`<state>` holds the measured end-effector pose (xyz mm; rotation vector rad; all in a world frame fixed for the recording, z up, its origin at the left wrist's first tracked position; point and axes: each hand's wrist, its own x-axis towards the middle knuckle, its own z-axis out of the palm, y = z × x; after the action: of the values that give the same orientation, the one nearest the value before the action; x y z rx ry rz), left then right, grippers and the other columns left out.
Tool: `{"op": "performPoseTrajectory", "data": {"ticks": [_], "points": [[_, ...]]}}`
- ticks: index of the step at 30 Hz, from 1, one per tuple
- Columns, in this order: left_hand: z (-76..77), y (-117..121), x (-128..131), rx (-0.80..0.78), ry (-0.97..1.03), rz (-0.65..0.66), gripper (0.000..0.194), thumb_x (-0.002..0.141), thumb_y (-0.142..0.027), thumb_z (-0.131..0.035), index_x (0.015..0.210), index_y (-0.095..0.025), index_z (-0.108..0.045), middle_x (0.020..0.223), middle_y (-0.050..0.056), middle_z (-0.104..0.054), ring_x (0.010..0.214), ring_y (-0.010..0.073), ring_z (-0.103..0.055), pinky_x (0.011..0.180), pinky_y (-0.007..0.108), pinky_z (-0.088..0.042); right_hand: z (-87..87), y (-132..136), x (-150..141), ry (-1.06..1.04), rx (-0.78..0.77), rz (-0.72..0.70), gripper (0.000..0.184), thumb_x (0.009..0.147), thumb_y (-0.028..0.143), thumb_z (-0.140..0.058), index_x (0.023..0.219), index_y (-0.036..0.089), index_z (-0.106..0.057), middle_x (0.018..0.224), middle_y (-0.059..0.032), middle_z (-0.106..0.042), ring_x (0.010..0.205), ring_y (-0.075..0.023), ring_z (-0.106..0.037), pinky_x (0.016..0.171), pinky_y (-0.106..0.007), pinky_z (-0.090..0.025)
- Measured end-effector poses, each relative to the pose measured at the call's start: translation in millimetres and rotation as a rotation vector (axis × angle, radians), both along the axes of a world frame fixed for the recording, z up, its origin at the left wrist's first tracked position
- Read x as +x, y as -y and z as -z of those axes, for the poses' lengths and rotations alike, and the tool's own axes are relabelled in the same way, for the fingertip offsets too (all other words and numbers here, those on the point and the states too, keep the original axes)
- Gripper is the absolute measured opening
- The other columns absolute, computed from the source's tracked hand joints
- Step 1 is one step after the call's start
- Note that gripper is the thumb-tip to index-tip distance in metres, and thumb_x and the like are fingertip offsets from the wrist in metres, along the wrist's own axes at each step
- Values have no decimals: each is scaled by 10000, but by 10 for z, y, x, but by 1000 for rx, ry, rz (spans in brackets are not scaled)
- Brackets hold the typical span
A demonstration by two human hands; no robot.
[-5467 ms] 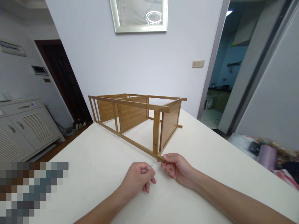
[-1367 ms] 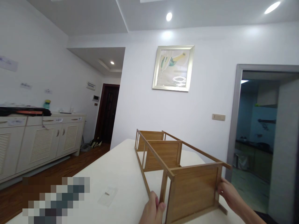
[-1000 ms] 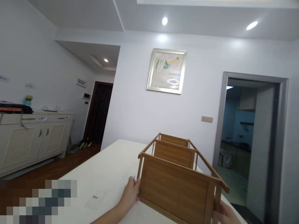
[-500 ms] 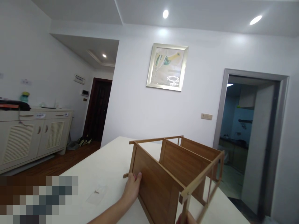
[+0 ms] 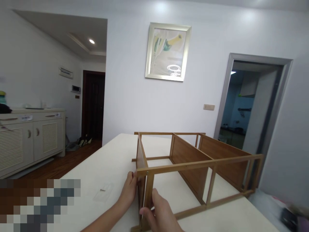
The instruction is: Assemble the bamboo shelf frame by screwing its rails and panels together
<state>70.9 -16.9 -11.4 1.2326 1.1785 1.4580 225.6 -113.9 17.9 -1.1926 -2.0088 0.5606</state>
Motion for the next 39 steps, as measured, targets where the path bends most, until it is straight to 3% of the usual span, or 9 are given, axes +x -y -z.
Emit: {"op": "performPoseTrajectory", "data": {"ticks": [7, 11, 15, 18, 23, 25, 28, 33, 39], "points": [[-29, 433, -194, 117, -15, -31, 495, 861, -689, -493, 674, -230, -477, 616, -30, -489, 616, 174, -478, 599, 283, -408, -66, 52, -282, 1, 47, 81, 246, 808, 120, -641, 959, 246, -492, 840, 10, -644, 728, -157, -618, 632, -235, -460], [-83, 650, -189, 119, -16, -6, 462, 886, -650, -497, 712, -224, -534, 625, -27, -495, 619, 164, -480, 592, 263, -410, 48, 182, -196, 50, 254, 230, 250, 836, 241, -660, 1029, 224, -502, 854, -18, -637, 718, -171, -639, 619, -258, -495], [-143, 880, -168, 213, -26, 37, 356, 964, -520, -452, 804, -223, -567, 675, -23, -503, 646, 151, -490, 620, 243, -423, 215, 417, -148, -45, 422, 301, 99, 932, 265, -531, 1018, 221, -508, 864, -29, -631, 713, -147, -647, 623, -240, -514], [-125, 1028, -171, 422, -165, 118, 265, 1002, -370, -413, 853, -221, -574, 683, -15, -513, 631, 146, -507, 602, 240, -412, 350, 596, -205, -152, 408, 359, 70, 960, 284, -508, 982, 227, -541, 813, -17, -636, 705, -140, -646, 621, -222, -519], [-107, 1158, -123, 861, -517, 394, 205, 980, -219, -386, 872, -210, -561, 700, 24, -583, 626, 163, -558, 654, 286, -418, 426, 786, -282, -238, 357, 325, 138, 988, 306, -472, 981, 237, -591, 805, -14, -658, 688, -132, -645, 613, -203, -517], [-148, 1171, -84, 798, -588, 425, 244, 990, -227, -348, 807, -218, -509, 644, 7, -537, 567, 152, -518, 613, 288, -386, 397, 806, -265, -273, 358, 282, 157, 994, 292, -451, 978, 236, -597, 804, -12, -657, 685, -128, -644, 643, -204, -527], [-210, 1201, -14, 505, -560, 478, 312, 1007, -329, -342, 729, -230, -442, 578, -22, -478, 517, 135, -479, 552, 270, -351, 359, 797, -229, -290, 377, 268, 149, 980, 299, -485, 1072, 225, -576, 821, -18, -657, 674, -131, -641, 632, -209, -537], [-98, 1356, 116, -47, -155, 558, 424, 966, -599, -362, 748, -240, -421, 485, -64, -451, 388, 116, -444, 370, 214, -297, 362, 773, -198, -53, 534, 258, 175, 969, 217, -496, 1131, 217, -560, 784, -13, -639, 635, -134, -623, 556, -220, -515], [71, 1419, 158, -221, -5, 536, 560, 835, -802, -399, 781, -244, -411, 422, -77, -467, 268, 95, -375, 283, 195, -181, 323, 795, -190, 135, 687, 274, 186, 935, 117, -530, 1089, 204, -589, 821, -54, -663, 709, -165, -629, 599, -258, -529]]}}
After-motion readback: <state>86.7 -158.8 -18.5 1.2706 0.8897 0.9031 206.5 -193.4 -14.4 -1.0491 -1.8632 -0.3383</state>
